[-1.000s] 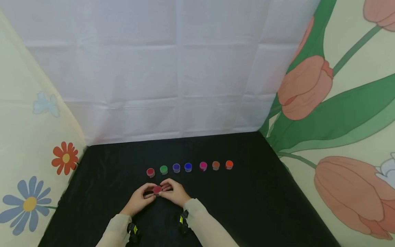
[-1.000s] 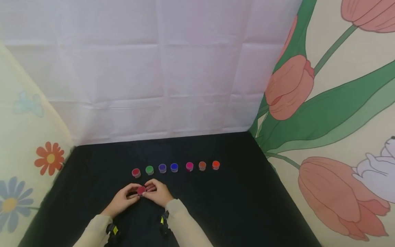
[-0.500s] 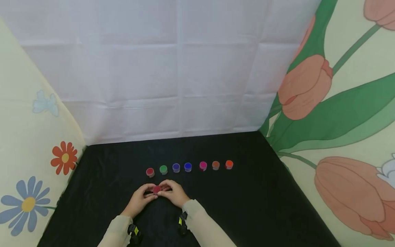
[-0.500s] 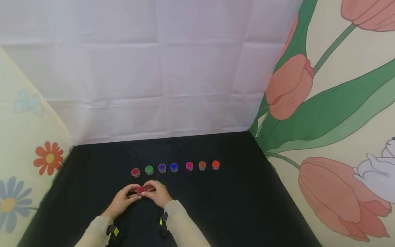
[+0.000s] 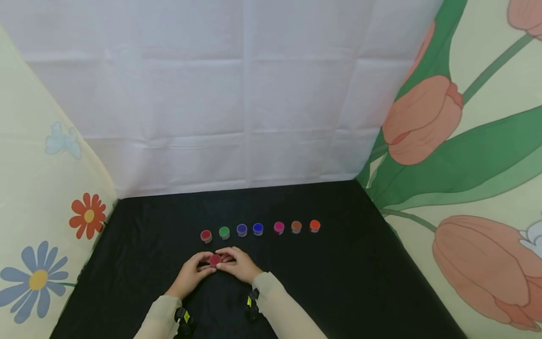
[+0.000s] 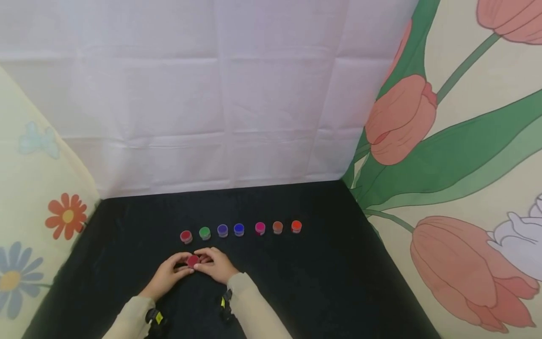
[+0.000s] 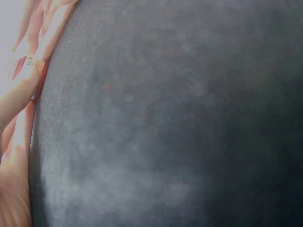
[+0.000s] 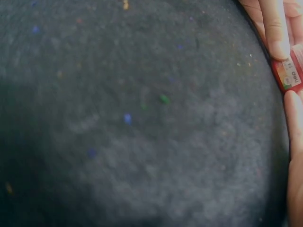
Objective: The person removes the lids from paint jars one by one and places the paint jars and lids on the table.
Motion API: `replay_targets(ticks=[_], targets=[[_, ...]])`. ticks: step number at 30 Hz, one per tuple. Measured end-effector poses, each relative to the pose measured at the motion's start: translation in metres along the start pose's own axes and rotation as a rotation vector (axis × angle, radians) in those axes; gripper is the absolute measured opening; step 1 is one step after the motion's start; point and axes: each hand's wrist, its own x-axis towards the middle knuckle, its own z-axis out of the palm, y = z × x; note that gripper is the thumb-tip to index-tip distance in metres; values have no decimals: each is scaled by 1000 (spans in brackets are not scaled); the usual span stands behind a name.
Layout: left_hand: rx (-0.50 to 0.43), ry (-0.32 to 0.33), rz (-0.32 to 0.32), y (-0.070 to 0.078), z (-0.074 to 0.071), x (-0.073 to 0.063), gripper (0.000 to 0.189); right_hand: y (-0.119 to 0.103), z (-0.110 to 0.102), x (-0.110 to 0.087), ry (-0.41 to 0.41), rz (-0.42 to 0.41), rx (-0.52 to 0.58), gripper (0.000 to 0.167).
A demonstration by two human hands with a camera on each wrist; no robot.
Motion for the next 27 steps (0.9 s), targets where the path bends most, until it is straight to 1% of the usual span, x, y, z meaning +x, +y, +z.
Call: replay_targets(ticks=[4,9,14,17,19,22,24,27], targets=[[-7,-2,-2,-1,-1,0,35,-1,3,0,19,52,71,24],[-8,3,5,-4,-1,0,35,-2,4,0,11,18,56,17],[-3,0,14,-6,-1,0,34,-1,2,0,-7,-10,6,21],[9,6,8,-5,0,0,34,-1,0,0,-16,-9,-12,25],[12,14,-2,-5,1,0,34,-7,-1,-2,-15,-4,10,27],[14,22,-15,-4,1,0,34,-7,1,-2,7,13,50,28],[16,24,-19,-4,2,1,33,-5,3,-3,28,1,71,28],[29,22,-25,-3,2,2,32,3,5,-1,53,-38,70,28]])
